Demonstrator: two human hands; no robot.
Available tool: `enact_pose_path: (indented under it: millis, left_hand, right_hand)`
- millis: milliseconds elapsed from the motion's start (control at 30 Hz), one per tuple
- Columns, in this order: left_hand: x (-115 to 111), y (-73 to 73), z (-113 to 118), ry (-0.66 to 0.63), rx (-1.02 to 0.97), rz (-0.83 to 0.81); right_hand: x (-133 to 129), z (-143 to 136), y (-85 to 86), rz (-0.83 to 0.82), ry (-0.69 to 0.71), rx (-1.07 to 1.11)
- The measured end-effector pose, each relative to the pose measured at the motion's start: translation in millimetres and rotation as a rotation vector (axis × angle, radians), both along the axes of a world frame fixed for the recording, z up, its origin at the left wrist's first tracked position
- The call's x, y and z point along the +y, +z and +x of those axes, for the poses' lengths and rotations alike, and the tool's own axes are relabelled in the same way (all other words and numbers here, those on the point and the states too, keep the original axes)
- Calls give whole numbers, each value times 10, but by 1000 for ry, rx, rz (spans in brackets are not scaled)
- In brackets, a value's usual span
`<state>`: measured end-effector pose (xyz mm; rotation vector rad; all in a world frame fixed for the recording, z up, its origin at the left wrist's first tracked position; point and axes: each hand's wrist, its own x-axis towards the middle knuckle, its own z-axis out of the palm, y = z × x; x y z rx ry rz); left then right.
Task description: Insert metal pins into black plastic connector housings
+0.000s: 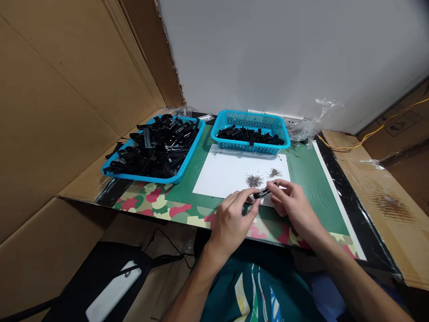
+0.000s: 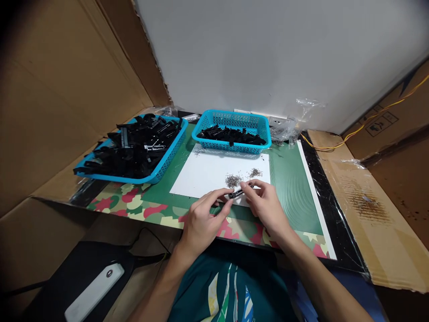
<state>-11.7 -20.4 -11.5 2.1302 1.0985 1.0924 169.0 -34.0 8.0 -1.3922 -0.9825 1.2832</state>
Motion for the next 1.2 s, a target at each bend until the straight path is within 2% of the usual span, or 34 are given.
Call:
enact_pose_path:
  millis: [100,167,333,433,533,633,700,933,1200]
  left_hand:
    - [22,5,0,-15,30,-26]
    - [40,9,1,-34,90,-25]
    - [71,28,4,-78,173,-43]
    - [75,25,8,-71,176,-30]
    - [71,5,13,-53,175,-2]
    - [65,-17,14,-50,180,19]
    - [64,-32,12,-46,188,35]
    - [62,-71,9,-26,195,65]
    - [50,-43,22,-62,248,157]
  right_hand:
    - [-26,230,-1,43,-57,-71]
    - [-27,361,27,137,-79,-186]
    - [52,481,209,404,83,-561]
    - [122,421,296,467,92,-686]
    - [179,315,290,418,66,-551]
    - [220,206,215,335,75,-365]
    - [236,148,163,300,82,-328]
    - [230,84,139,308,102,-442]
    - [213,111,166,367,144,-638]
